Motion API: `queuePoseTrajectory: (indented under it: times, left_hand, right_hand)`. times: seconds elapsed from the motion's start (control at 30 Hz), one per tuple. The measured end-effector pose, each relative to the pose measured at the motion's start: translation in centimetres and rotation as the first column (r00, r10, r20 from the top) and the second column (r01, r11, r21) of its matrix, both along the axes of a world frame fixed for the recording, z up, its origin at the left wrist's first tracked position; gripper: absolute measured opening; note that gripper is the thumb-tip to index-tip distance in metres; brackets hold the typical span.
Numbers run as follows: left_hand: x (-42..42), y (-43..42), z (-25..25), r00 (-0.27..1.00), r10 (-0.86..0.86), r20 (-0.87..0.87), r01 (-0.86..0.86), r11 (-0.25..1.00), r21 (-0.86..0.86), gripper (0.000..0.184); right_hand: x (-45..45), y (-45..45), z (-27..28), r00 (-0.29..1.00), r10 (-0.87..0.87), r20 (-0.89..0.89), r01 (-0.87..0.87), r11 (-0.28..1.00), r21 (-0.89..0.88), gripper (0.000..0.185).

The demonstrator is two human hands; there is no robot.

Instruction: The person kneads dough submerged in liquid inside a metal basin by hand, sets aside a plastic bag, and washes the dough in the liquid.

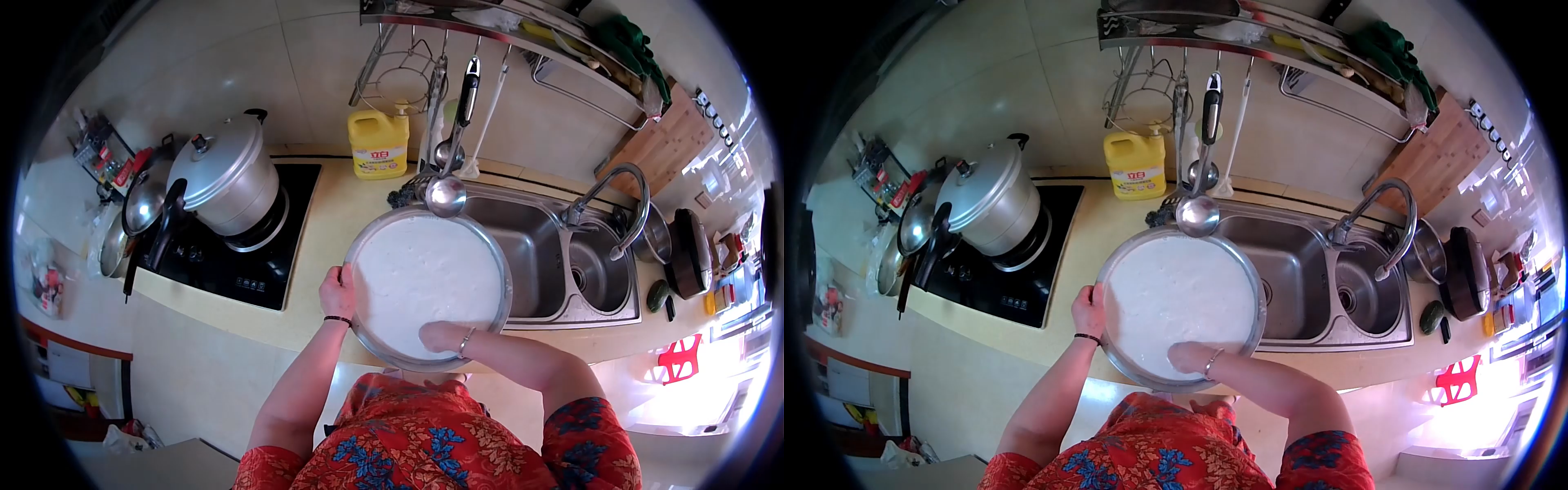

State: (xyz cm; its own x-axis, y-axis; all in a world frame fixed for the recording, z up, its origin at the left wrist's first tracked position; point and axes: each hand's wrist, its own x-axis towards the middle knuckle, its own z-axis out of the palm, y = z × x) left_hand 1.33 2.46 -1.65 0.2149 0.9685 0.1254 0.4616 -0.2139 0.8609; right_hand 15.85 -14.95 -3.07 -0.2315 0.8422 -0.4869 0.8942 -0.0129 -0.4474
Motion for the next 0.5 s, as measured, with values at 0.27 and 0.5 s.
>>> queuePoseTrajectory:
  times: [0.27, 0.5]
  left_hand:
    - [0.0, -0.2, 0.8, 0.999, -0.002, -0.032, 0.001, 0.999, -0.039, 0.034]
    - [0.0, -0.1, 0.5, 0.999, -0.003, -0.046, 0.001, 1.0, -0.031, 0.035]
  right_hand:
    - [-2.8, 3.4, 2.6, 1.0, 0.022, 0.004, -0.022, 1.0, 0.002, 0.015]
    - [-3.3, 4.0, -0.1, 0.855, -0.304, -0.42, 0.39, 0.911, 0.135, 0.028]
